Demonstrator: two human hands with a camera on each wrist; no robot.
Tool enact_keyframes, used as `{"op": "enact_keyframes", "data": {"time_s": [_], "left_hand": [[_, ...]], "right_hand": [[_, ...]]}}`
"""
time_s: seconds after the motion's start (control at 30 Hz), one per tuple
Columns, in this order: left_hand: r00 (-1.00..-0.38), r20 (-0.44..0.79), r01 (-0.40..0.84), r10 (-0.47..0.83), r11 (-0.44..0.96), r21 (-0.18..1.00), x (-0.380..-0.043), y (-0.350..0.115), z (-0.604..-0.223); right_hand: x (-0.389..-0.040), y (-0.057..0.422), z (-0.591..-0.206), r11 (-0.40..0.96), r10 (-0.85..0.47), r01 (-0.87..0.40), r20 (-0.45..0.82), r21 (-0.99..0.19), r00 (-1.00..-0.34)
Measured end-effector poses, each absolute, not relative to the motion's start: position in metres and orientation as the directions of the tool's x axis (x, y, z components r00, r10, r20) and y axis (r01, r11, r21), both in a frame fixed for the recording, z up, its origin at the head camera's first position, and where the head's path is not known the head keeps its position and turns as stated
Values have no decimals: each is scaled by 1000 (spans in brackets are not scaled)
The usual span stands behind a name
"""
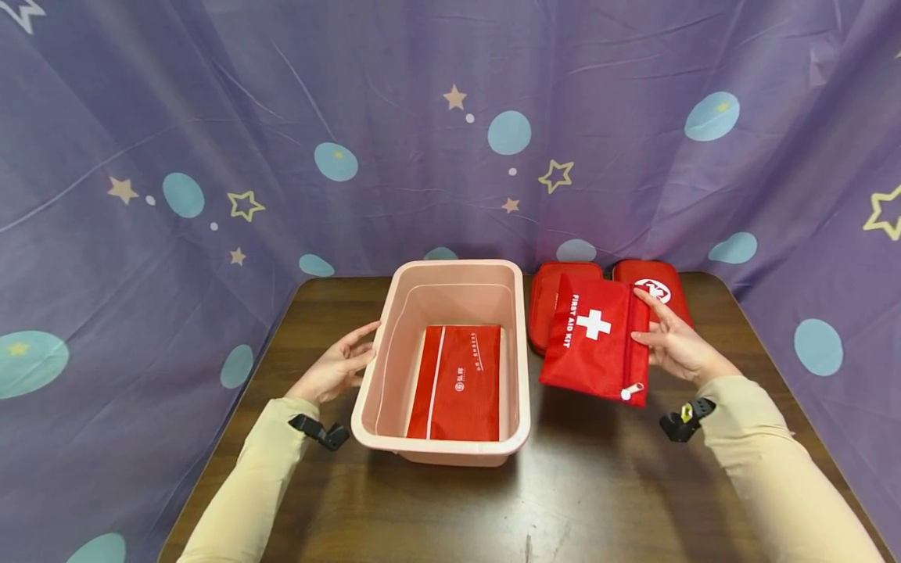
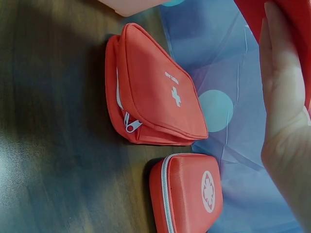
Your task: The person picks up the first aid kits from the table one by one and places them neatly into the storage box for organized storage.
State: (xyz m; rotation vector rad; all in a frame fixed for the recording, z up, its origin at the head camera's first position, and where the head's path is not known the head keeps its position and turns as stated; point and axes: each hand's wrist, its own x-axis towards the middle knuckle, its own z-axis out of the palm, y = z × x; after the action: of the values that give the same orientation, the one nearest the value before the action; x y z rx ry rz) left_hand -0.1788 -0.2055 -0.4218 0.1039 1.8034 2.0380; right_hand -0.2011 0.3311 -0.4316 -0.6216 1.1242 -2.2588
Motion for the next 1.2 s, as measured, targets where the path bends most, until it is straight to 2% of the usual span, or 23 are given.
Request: {"op": "enact_keyframes", "data": {"time_s": [0.87, 1.2], "left_hand": [[-911, -210, -249, 355, -70, 966, -177, -204, -420], [-912, -209, -243, 354, -57, 968, -177, -206, -421]], "right_hand": [[-201, 330, -413, -606, -614, 252, 242, -755, -751], [-200, 331, -404, -594, -615, 257, 224, -762, -756]]}}
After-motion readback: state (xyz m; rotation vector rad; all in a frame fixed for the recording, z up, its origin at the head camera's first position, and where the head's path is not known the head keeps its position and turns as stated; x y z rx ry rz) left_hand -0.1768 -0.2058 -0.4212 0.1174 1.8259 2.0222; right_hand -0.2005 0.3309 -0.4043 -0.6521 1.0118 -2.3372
